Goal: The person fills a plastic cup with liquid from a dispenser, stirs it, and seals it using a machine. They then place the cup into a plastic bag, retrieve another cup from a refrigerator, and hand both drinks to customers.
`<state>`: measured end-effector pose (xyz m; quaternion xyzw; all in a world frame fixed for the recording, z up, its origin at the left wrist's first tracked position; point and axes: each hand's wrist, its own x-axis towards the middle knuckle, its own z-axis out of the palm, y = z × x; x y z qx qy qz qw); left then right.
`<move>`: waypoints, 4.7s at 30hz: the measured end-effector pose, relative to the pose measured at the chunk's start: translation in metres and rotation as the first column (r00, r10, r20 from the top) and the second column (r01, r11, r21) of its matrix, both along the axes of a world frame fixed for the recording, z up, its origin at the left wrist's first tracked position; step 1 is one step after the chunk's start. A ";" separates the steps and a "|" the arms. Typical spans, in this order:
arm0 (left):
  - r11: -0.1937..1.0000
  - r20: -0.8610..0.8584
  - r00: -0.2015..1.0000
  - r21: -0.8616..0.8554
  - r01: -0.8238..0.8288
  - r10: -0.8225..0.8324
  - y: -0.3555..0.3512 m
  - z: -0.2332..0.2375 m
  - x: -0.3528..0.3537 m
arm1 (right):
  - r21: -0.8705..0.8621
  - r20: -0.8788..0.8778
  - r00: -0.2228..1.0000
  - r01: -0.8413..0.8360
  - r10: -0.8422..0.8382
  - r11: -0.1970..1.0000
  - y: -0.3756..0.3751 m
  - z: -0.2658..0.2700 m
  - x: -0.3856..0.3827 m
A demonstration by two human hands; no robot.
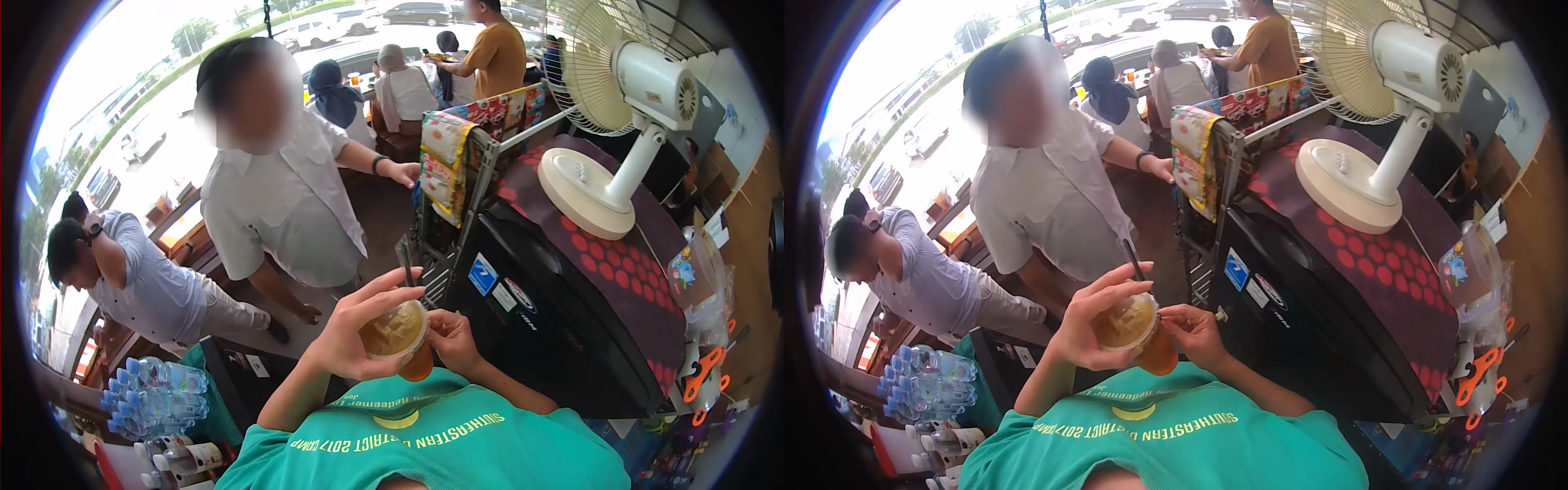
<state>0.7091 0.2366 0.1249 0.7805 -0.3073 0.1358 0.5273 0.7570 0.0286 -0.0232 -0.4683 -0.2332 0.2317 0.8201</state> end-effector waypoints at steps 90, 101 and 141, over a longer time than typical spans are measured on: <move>0.980 -0.089 0.992 -0.185 0.076 -0.094 0.014 -0.107 -0.003 | 0.223 -0.415 0.878 -0.155 0.238 0.962 0.045 -0.061 -0.010; 0.972 -0.046 0.990 -0.189 -0.139 0.133 0.010 -0.154 -0.001 | 0.183 -0.370 0.914 -0.103 0.165 0.978 0.051 -0.063 0.009; 0.263 -0.190 0.319 -0.268 -0.927 0.929 0.013 -0.150 -0.174 | 0.289 -0.627 0.024 -0.921 0.779 0.261 0.208 -0.095 -0.042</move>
